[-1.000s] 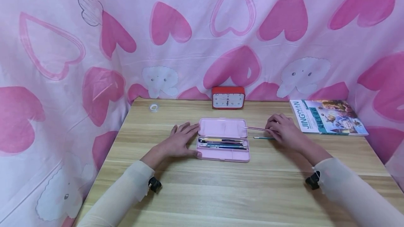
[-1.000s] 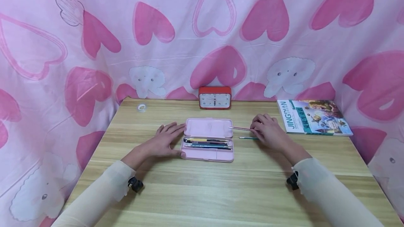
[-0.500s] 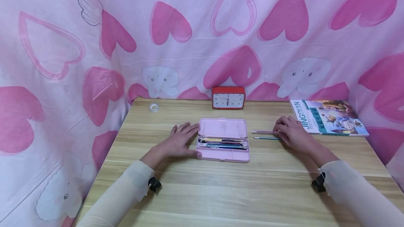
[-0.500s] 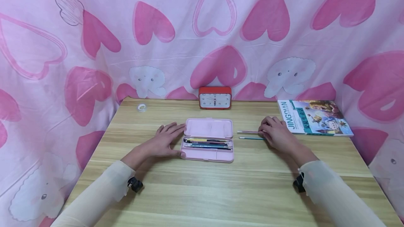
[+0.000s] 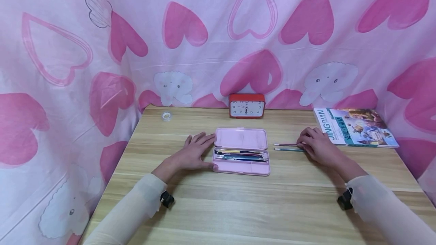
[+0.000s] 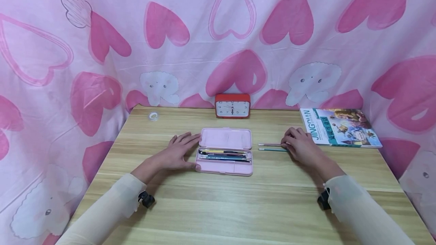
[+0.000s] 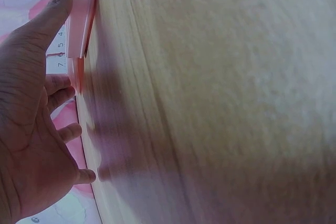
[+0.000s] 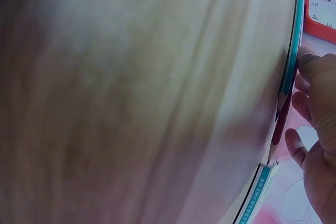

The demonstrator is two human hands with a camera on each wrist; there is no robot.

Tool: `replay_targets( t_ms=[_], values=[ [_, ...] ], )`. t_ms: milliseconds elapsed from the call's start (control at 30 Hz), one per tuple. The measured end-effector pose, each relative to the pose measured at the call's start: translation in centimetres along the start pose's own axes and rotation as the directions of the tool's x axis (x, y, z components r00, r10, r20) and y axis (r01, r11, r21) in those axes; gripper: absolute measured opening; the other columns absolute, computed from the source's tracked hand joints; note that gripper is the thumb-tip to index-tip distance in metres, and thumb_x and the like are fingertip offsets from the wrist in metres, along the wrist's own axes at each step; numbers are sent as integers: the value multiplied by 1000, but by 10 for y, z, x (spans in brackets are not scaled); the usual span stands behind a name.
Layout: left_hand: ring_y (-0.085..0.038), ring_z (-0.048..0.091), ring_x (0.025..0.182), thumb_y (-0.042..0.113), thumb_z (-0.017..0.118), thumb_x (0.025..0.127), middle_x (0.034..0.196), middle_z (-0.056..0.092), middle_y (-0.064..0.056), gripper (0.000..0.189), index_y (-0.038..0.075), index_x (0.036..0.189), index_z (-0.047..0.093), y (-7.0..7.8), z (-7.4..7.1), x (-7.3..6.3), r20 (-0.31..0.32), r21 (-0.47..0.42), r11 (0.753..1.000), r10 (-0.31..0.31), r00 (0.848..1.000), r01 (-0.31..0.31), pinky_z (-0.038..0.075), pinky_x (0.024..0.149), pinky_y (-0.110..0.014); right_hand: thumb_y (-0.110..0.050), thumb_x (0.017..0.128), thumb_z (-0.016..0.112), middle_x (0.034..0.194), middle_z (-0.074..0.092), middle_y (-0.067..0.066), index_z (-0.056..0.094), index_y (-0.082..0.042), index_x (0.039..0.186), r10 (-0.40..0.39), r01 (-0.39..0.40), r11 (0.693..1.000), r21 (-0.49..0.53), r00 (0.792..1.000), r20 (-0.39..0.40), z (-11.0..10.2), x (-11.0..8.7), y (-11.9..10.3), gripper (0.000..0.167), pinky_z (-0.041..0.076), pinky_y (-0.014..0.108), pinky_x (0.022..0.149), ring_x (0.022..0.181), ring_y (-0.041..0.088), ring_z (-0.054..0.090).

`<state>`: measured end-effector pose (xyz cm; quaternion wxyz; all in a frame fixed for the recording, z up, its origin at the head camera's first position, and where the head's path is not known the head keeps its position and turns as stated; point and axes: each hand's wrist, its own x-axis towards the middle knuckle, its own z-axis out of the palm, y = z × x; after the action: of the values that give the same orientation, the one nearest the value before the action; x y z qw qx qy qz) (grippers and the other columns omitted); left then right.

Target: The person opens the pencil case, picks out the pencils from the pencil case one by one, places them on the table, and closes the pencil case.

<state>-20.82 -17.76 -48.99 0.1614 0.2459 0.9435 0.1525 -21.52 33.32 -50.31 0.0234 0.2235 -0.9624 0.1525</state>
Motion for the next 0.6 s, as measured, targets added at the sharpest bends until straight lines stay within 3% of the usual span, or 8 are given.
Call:
replay_targets(
  t_ms=[300,600],
  values=[
    [-33,5,176,85,74,84,187,20,9,119,31,178,25,1,0,-1,1,-13,1000,-3,1000,3,0,137,-78,-6,101,79,123,64,7,81,-20,113,41,-41,999,2,999,23,-1,-4,0,19,42,52,97,114,29,51],
    [-34,6,176,85,75,84,187,19,9,120,30,178,25,0,-1,-1,-1,-11,1000,1,1000,-1,1,136,-78,-8,101,79,122,65,7,80,-21,115,23,-23,1000,-9,1000,12,-1,-4,0,19,42,51,94,112,28,52]
  ],
)
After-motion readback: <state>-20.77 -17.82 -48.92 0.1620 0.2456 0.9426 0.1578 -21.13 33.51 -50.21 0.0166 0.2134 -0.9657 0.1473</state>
